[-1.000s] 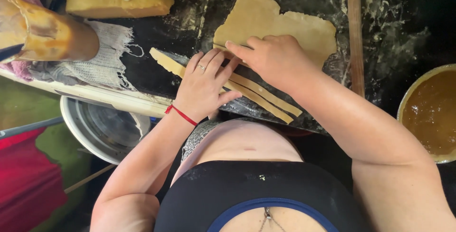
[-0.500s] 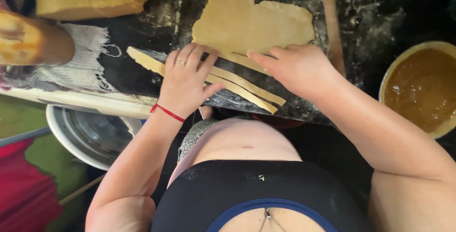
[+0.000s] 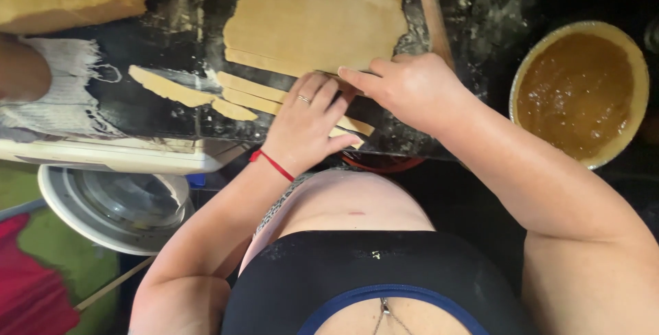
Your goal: Rolling out dough with a rolling pin and cutting it into strips with a knife on a floured surface.
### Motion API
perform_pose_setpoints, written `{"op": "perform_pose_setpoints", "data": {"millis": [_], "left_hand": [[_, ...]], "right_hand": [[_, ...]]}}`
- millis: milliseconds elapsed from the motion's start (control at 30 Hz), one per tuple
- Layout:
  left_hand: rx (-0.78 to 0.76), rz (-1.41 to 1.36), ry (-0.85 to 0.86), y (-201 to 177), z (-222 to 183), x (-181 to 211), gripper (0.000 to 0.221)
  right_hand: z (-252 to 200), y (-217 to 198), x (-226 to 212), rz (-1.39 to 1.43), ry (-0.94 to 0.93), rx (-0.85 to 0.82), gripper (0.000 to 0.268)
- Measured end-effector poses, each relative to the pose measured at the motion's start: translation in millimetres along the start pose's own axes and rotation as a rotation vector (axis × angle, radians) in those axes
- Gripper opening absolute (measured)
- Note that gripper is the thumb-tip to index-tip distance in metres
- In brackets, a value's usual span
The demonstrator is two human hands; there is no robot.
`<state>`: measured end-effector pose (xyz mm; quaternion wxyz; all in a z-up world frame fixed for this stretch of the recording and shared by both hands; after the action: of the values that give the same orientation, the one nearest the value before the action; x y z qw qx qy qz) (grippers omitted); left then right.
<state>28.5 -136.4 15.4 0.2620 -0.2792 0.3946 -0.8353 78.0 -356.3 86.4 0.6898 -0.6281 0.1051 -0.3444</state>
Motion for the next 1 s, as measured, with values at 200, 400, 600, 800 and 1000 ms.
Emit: {"op": "perform_pose_setpoints", "data": {"millis": [200,400,600,800,1000], "left_hand": [[-0.041,0.04,-0.006,0.9,-1.2,1.9,0.081],[-0.057,0.112,-0.04,9.6,13.0,26.4,0.085],[-0.051,0.026,0.038,35.6,15.6,44.0,0.083],[-0.064,0.046,0.038,32.8,17.2,42.3,0.079],[-0.077,0.023,0.037,13.1,22.2,41.6,0.082]], "right_hand": [[-36.3,-16.0,16.8,-0.025,-0.001,-0.055,0.04],[-68.3,-15.7,26.3,0.006,-0.004,-0.084,0.042],[-71.3,-21.0,27.0,0.007,0.012,-0.052,0.042],[-92.6,-35.3,38.3,0.024,0.029,-0.069,0.037],[-118.4,-62.1,54.5,-0.004,0.074,-0.192,0.039]]}}
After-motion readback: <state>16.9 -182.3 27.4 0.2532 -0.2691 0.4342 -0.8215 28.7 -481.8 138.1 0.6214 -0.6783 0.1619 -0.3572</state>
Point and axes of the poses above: each hand's wrist, its own z-axis towards the middle knuckle, its own y-axis out of the palm, x = y × z, the point moved 2 cm from there along z, towards the middle knuckle, and after that the axes turned 2 degrees about -z, right-handed, at the moved point
